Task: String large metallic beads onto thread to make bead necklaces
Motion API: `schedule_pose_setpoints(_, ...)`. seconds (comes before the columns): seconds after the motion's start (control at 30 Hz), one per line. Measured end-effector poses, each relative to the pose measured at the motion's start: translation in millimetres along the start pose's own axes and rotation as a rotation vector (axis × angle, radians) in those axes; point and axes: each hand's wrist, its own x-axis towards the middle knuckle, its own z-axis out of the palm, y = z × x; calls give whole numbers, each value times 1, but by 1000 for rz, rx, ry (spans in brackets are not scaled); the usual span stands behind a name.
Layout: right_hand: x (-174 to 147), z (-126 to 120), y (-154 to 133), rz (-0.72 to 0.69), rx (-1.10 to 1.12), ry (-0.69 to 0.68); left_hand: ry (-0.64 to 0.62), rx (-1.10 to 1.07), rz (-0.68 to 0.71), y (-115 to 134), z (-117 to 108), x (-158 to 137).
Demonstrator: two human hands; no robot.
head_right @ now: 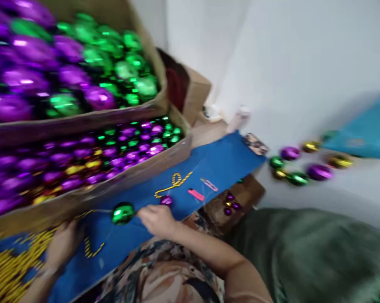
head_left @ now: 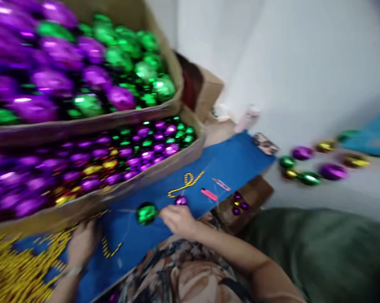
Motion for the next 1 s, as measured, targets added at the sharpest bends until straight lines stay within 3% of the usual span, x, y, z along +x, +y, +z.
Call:
schedule_pose_setpoints(0.13, 3, 1, 2, 34, 160, -3, -36, 207, -47, -15, 4, 4)
schedule_pose_setpoints(0.53, 6, 3, -9, 73, 145, -77, 17, 189, -94, -15, 25, 10)
schedule_pose_setpoints(0.83, 4, 11, -12, 86, 101, -83, 99, -164, -220, -3, 7, 2)
schedule_pose_setpoints(1.0, 2, 15, -12, 76, 31, -126, 131, -549, -279, 31, -3, -6)
